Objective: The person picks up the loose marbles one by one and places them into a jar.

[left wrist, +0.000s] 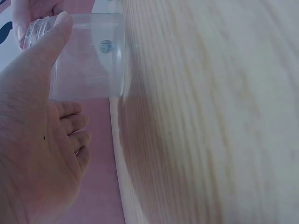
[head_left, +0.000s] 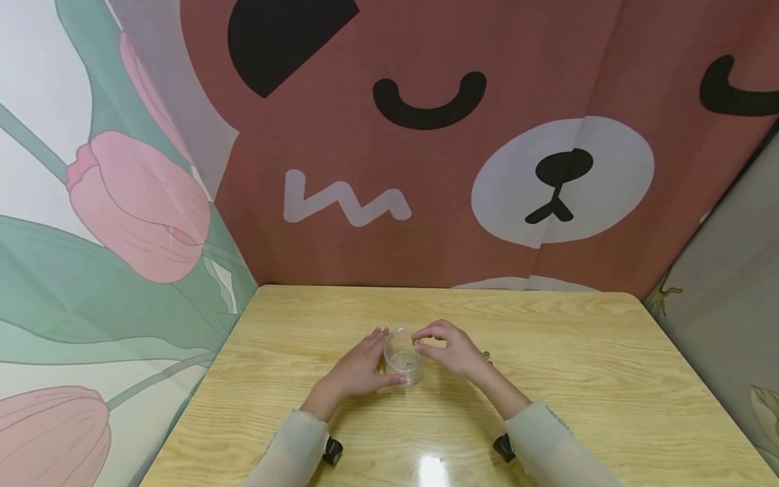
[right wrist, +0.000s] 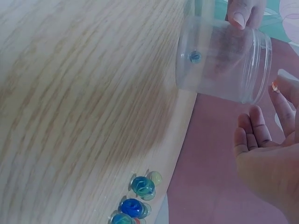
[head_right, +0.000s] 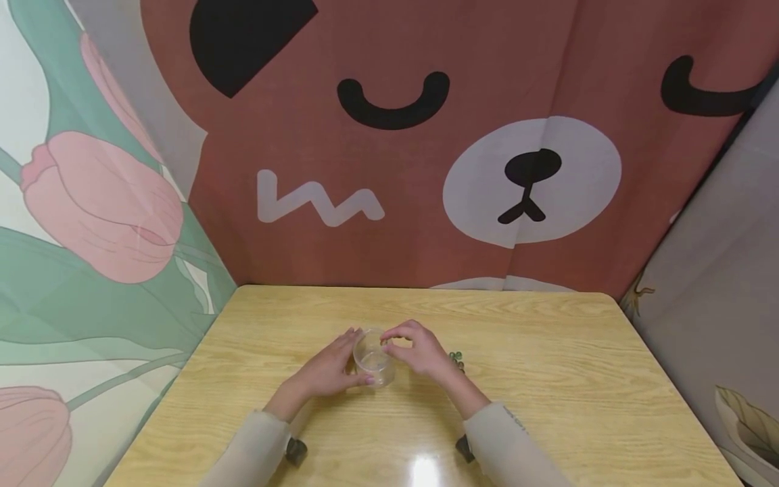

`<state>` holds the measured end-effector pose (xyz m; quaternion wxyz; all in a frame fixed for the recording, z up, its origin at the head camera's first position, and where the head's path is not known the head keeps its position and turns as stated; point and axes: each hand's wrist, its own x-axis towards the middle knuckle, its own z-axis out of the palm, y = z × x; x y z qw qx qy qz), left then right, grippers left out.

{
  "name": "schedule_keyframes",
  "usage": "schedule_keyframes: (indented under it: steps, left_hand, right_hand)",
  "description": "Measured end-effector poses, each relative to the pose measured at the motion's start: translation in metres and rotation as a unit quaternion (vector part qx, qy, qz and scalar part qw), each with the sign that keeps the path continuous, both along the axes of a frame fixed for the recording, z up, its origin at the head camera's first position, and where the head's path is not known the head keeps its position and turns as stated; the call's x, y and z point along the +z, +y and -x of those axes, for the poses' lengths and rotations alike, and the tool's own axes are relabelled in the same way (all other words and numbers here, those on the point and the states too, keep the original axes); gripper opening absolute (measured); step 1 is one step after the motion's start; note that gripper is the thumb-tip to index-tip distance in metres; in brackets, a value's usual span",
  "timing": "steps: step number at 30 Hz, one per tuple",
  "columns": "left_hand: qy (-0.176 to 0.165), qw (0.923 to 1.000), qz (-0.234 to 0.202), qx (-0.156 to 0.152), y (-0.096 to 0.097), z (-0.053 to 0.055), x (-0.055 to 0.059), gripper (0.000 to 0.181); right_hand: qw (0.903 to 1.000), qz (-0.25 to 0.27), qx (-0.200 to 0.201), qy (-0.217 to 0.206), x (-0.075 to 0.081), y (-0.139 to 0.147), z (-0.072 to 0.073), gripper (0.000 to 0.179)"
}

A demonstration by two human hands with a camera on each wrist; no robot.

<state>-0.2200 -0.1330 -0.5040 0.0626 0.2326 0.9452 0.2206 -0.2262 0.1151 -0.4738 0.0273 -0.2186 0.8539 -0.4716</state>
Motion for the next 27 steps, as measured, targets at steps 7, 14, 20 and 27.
schedule_keyframes:
  steps: [7,14,20,27]
  left_hand:
    - [0.003,1.0000,0.007,0.000,-0.0005,0.0011,-0.0024,0.103]
    - [0.003,1.0000,0.002,0.000,-0.0008,0.0011,-0.0030,0.102]
    - [0.003,1.0000,-0.002,-0.001,-0.0004,0.0006,-0.0027,0.101]
    - [0.003,1.0000,0.000,-0.001,-0.0003,0.0012,-0.0031,0.102]
  right_hand:
    - [1.0000,-0.005,-0.002,-0.001,-0.0004,-0.0032,0.0000,0.024]
    - [0.9998,-0.002,-0.004,-0.019,-0.0031,-0.0064,0.0001,0.021]
    - [0.9996,-0.003,-0.005,-0.028,-0.0042,-0.0077,-0.0002,0.021]
    - [0.9995,-0.012,-0.014,-0.027,-0.0065,-0.0101,0.0004,0.022]
